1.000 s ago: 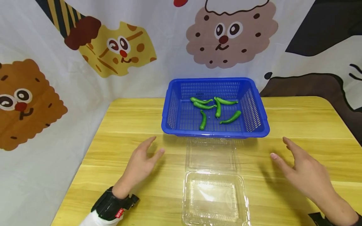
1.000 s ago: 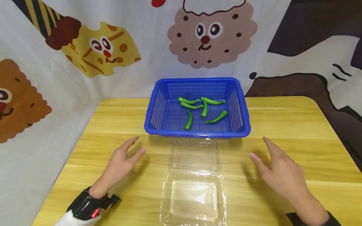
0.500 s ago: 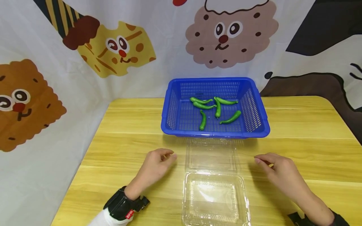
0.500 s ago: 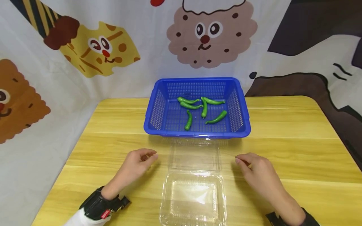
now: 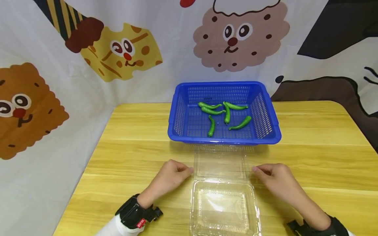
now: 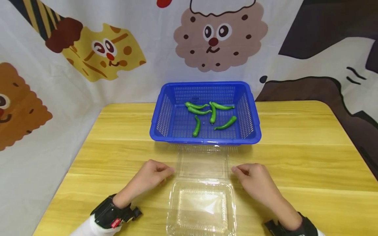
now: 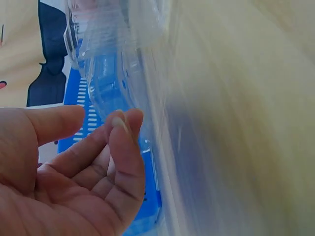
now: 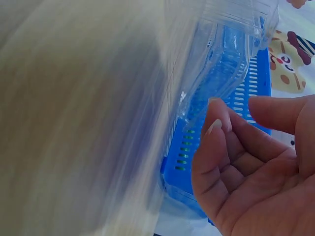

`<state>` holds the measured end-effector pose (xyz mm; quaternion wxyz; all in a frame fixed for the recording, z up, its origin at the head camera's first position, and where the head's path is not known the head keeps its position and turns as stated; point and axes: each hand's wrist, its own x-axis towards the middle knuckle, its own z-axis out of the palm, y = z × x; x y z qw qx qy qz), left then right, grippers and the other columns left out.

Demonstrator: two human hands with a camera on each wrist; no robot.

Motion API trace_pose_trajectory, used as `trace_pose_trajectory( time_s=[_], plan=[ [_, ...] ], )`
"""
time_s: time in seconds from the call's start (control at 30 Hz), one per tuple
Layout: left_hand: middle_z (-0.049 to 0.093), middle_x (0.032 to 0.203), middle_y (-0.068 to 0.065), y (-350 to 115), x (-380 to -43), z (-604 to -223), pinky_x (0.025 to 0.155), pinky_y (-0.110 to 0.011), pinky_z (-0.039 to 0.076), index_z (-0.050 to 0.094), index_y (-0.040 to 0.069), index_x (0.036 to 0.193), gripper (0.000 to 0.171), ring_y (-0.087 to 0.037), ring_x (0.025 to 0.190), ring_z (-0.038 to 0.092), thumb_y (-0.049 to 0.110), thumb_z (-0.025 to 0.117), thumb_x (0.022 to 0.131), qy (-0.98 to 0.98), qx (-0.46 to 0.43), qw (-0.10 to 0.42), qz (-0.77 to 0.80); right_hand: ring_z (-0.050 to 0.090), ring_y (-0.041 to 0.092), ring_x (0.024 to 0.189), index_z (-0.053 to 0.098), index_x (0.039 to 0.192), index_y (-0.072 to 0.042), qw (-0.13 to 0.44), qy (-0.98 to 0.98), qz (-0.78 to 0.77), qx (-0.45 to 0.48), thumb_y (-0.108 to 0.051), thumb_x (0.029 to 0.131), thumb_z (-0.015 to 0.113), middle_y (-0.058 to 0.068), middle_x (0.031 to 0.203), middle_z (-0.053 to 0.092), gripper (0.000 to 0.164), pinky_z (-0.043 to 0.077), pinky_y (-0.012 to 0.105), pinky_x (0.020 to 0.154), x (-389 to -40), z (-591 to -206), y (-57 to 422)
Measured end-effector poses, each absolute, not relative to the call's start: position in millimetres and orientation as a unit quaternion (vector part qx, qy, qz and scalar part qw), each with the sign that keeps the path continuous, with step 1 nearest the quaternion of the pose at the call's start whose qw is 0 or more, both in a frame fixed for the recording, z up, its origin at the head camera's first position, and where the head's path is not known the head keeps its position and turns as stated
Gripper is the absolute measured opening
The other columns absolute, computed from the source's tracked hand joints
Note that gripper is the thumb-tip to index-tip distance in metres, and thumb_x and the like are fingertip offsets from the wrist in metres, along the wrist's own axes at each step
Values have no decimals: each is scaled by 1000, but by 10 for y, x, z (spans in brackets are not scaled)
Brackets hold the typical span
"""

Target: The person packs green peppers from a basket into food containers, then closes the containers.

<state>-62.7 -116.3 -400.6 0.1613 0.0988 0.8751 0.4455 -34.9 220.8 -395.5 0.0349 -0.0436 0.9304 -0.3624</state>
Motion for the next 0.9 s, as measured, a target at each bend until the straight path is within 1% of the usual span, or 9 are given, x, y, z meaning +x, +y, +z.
trace_pose_trajectory(
  time_s=[0.07, 0.13, 0.2, 0.27, 0.4, 0.57, 0.7, 0.83, 0.9],
  plan=[
    [60, 58, 1, -1150, -627, -4013, 37, -18, 31, 76, 15, 84, 24, -6, 41, 33, 34, 62, 90, 873, 95, 171, 446, 39, 9, 46, 74, 94, -9, 45, 929, -365, -42, -34, 91, 62, 0, 61, 60, 28, 41, 24, 37, -355, -3960, 2195],
    [55, 53, 1, -1137, -628, -4023, 36, -17, 29, 75, 15, 80, 25, -6, 41, 35, 34, 62, 90, 871, 93, 177, 448, 46, 10, 52, 74, 94, -9, 46, 929, -365, -46, -34, 90, 63, 2, 75, 69, 28, 46, 25, 42, -358, -3969, 2182],
    [58, 53, -1, -1125, -627, -4030, 37, -17, 32, 75, 15, 78, 25, -8, 42, 41, 33, 62, 90, 866, 94, 182, 456, 52, 11, 58, 74, 93, -9, 47, 928, -366, -50, -33, 90, 63, 3, 85, 72, 27, 51, 27, 48, -360, -3979, 2172],
    [61, 55, -3, -1115, -626, -4034, 38, -19, 38, 75, 13, 79, 25, -11, 45, 49, 32, 63, 90, 859, 95, 188, 466, 56, 11, 63, 74, 93, -9, 48, 927, -368, -51, -31, 90, 64, 5, 88, 73, 24, 53, 28, 53, -361, -3992, 2167],
    [69, 69, -6, -1099, -620, -4043, 46, -27, 50, 75, 11, 88, 20, -21, 56, 60, 28, 66, 88, 848, 97, 195, 484, 60, 9, 68, 74, 92, -9, 48, 924, -375, -51, -27, 88, 66, 3, 86, 73, 20, 56, 27, 57, -361, -4004, 2169],
    [70, 74, -7, -1094, -606, -4044, 50, -31, 55, 75, 12, 88, 15, -24, 58, 62, 25, 69, 85, 837, 91, 204, 500, 63, 10, 67, 73, 94, -6, 72, 910, -407, -38, -27, 87, 68, 4, 84, 73, 23, 58, 25, 55, -348, -3974, 2170],
    [71, 78, -6, -1102, -590, -4036, 54, -41, 58, 74, 12, 87, 14, -25, 60, 62, 26, 72, 82, 826, 87, 211, 515, 63, 14, 63, 72, 98, -3, 110, 895, -432, -10, -29, 87, 68, 6, 81, 72, 28, 58, 28, 50, -343, -3953, 2173],
    [71, 79, -7, -1110, -578, -4020, 57, -46, 59, 74, 12, 85, 13, -26, 61, 63, 24, 74, 81, 818, 86, 213, 528, 61, 16, 61, 71, 99, -2, 132, 884, -449, 14, -29, 85, 70, 5, 74, 70, 30, 55, 29, 45, -338, -3956, 2188],
    [71, 79, -10, -1103, -562, -3973, 58, -49, 58, 74, 10, 86, 12, -29, 62, 63, 21, 73, 81, 814, 81, 215, 533, 61, 18, 60, 70, 102, -1, 138, 877, -460, 20, -28, 85, 70, 5, 72, 69, 32, 55, 29, 45, -331, -3963, 2199]
  ],
)
